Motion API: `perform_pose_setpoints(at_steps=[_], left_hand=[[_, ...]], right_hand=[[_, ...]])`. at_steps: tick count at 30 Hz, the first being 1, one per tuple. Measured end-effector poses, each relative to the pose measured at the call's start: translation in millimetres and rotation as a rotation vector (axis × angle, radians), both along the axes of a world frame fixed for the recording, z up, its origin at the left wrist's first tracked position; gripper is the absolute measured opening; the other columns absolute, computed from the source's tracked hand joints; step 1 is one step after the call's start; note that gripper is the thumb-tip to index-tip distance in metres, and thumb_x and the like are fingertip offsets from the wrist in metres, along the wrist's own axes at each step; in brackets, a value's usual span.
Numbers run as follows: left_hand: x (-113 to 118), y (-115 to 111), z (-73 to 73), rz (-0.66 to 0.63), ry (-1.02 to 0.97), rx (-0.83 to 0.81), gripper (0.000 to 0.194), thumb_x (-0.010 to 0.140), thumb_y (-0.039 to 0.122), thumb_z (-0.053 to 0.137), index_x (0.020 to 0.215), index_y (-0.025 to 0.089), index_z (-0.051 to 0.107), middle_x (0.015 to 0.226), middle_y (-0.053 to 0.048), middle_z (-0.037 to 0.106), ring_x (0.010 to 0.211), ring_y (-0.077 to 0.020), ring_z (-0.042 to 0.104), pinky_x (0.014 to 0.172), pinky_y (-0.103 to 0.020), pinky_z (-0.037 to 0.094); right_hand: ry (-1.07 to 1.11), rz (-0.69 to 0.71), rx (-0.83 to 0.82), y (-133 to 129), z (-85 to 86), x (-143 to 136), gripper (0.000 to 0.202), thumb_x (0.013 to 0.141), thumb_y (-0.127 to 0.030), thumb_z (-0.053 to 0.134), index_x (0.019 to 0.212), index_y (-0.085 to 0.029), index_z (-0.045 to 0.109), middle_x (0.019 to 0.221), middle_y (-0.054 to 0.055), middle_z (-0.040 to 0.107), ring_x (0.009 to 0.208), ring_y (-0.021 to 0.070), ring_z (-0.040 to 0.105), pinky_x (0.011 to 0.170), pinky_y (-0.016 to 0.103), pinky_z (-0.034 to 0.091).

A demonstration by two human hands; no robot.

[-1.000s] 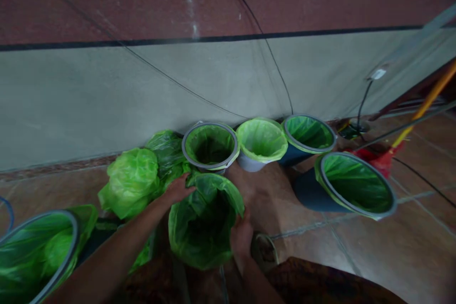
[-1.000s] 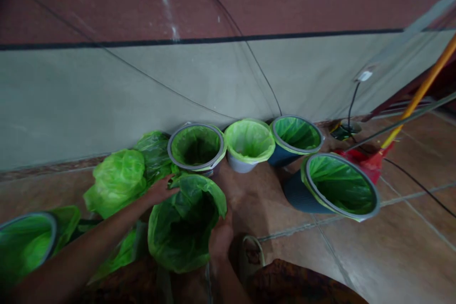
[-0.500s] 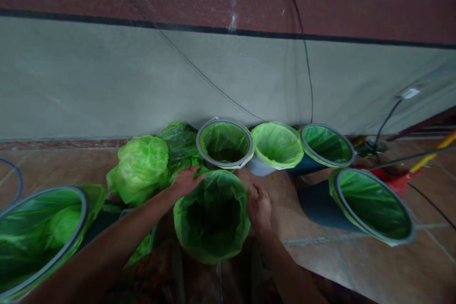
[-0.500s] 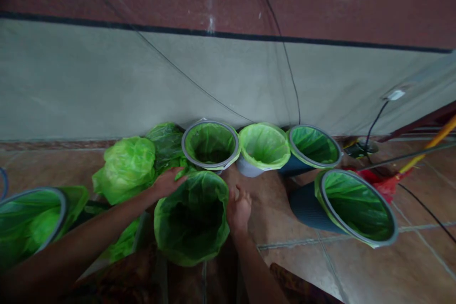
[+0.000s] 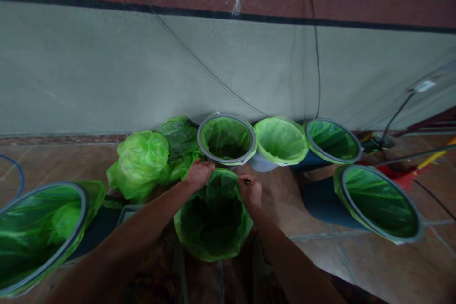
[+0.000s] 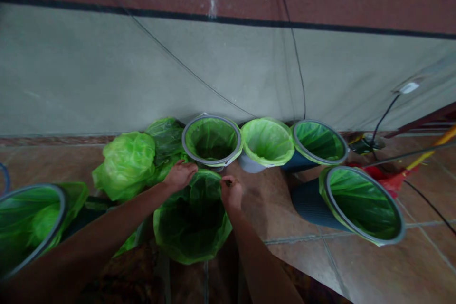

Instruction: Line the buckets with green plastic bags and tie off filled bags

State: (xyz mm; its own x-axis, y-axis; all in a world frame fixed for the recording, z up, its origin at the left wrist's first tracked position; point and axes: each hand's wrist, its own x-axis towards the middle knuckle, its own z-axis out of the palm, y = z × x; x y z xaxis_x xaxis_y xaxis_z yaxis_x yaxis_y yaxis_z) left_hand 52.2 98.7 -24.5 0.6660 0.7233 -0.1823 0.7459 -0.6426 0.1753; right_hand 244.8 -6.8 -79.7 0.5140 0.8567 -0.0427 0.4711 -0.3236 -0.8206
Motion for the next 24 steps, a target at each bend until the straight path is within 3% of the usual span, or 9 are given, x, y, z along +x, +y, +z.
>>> perform_pose_setpoints(at_steps=[5,8,12,15,19,21,24], left_hand=[[-14.8,-3.0,-5.3,-0.183,0.107,0.092,0.026,0.089,0.008,0.049,0.100,0.020,0.070,0.107,-0.008,0.072,0.103,-0.0226,0.066,0.110,-0.047,0.038],[-15.5,-11.4,-4.6,-0.168,0.140,0.110,0.026,0.083,0.008,0.056,0.099,0.020,0.073,0.127,-0.011,0.066,0.116,-0.0277,0.062,0.111,-0.053,0.037],[-6.2,-19.5,5.3,-0.075,-0.016,0.092,0.024,0.083,0.018,0.060,0.103,0.022,0.074,0.147,-0.011,0.053,0.125,-0.0311,0.056,0.110,-0.055,0.037],[6.8,-17.8,9.9,-0.089,-0.145,0.070,0.023,0.092,0.023,0.052,0.106,0.020,0.071,0.137,-0.009,0.061,0.119,-0.0253,0.059,0.109,-0.046,0.041],[24.7,-11.0,2.8,-0.141,-0.149,-0.013,0.025,0.095,0.019,0.048,0.113,0.016,0.066,0.122,-0.010,0.069,0.116,-0.0230,0.061,0.106,-0.038,0.044],[29.3,-7.4,-4.0,-0.080,-0.066,-0.071,0.027,0.096,0.016,0.047,0.117,0.015,0.064,0.121,-0.011,0.070,0.115,-0.0228,0.063,0.102,-0.036,0.046],[29.1,-2.3,-12.4,0.041,0.039,-0.137,0.027,0.098,0.020,0.045,0.119,0.017,0.062,0.120,-0.011,0.070,0.110,-0.0229,0.066,0.094,-0.035,0.051]], right_hand=[[-0.226,0.219,0.027,-15.5,-2.5,-0.7,0.017,0.078,-0.016,0.056,0.085,-0.019,0.072,0.102,0.009,0.073,0.100,0.0235,0.064,0.093,0.039,0.050],[-0.326,0.306,0.019,-23.1,0.0,1.0,0.026,0.079,-0.014,0.059,0.098,-0.019,0.075,0.118,0.012,0.069,0.114,0.0264,0.060,0.102,0.043,0.046],[-0.306,0.225,0.164,-20.9,12.4,10.1,0.025,0.089,-0.025,0.055,0.102,-0.020,0.076,0.120,0.012,0.070,0.115,0.0248,0.061,0.103,0.042,0.047],[-0.281,0.248,0.196,-9.9,20.5,13.3,0.029,0.095,-0.026,0.048,0.103,-0.020,0.075,0.108,0.009,0.074,0.105,0.0214,0.065,0.100,0.037,0.049],[-0.272,0.405,0.002,8.0,18.3,4.6,0.033,0.093,-0.017,0.050,0.120,-0.019,0.069,0.119,0.008,0.073,0.110,0.0188,0.066,0.102,0.030,0.047],[-0.289,0.410,-0.174,14.4,14.0,-0.2,0.037,0.094,-0.017,0.050,0.128,-0.019,0.064,0.122,0.009,0.072,0.111,0.0191,0.066,0.100,0.029,0.048],[-0.328,0.391,-0.425,19.8,9.0,-1.2,0.035,0.096,-0.023,0.050,0.128,-0.018,0.063,0.110,0.011,0.075,0.104,0.0218,0.070,0.092,0.031,0.050]])
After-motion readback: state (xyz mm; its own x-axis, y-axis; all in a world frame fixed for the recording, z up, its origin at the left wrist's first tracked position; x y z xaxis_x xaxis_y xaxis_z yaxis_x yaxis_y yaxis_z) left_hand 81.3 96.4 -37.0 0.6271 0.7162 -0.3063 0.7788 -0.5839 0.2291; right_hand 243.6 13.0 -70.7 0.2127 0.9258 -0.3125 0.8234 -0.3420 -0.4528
